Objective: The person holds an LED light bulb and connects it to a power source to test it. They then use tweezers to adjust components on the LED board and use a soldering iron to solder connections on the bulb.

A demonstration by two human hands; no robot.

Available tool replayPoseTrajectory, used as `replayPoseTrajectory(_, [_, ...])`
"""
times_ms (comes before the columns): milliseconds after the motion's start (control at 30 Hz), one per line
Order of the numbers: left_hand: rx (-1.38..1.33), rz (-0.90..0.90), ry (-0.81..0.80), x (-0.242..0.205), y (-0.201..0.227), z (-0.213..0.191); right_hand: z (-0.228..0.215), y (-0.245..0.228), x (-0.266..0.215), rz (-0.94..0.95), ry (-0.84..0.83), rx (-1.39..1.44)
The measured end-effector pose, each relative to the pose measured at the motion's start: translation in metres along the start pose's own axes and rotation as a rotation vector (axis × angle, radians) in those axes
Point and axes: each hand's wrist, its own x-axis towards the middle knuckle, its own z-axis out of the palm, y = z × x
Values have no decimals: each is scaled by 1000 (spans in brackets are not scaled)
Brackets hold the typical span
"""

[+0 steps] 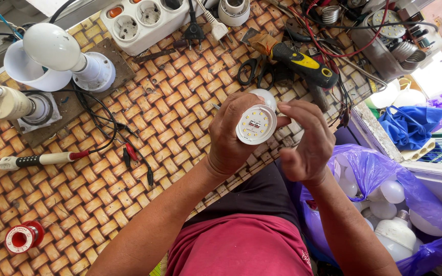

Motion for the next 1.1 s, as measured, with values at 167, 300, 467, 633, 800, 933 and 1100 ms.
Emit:
replayPoseTrajectory(167, [43,26,16,-6,-11,1,8,-8,11,-116,-91,-33])
replayPoseTrajectory(300, [32,20,18,-8,-11,-1,13,-18,21,-102,-86,-26])
replayPoseTrajectory(467, [90,1,-3,-12,-19,-1,11,-17,19,-46,-106,-41])
replayPoseTrajectory(633, [138,-8,-31,-12,-18,0,16,-20,18,24,-73,-78])
replayPoseTrajectory(800, [133,-86,-4,-7,-16,-5,22,-30,40,53,-113,-133])
replayPoseTrajectory(933, [208,-93,60,2,-16,-4,24,-25,66,22,-100,-153])
replayPoseTrajectory(1100, [232,-269,109,14,-6,-11,27,8,126,55,-136,-304])
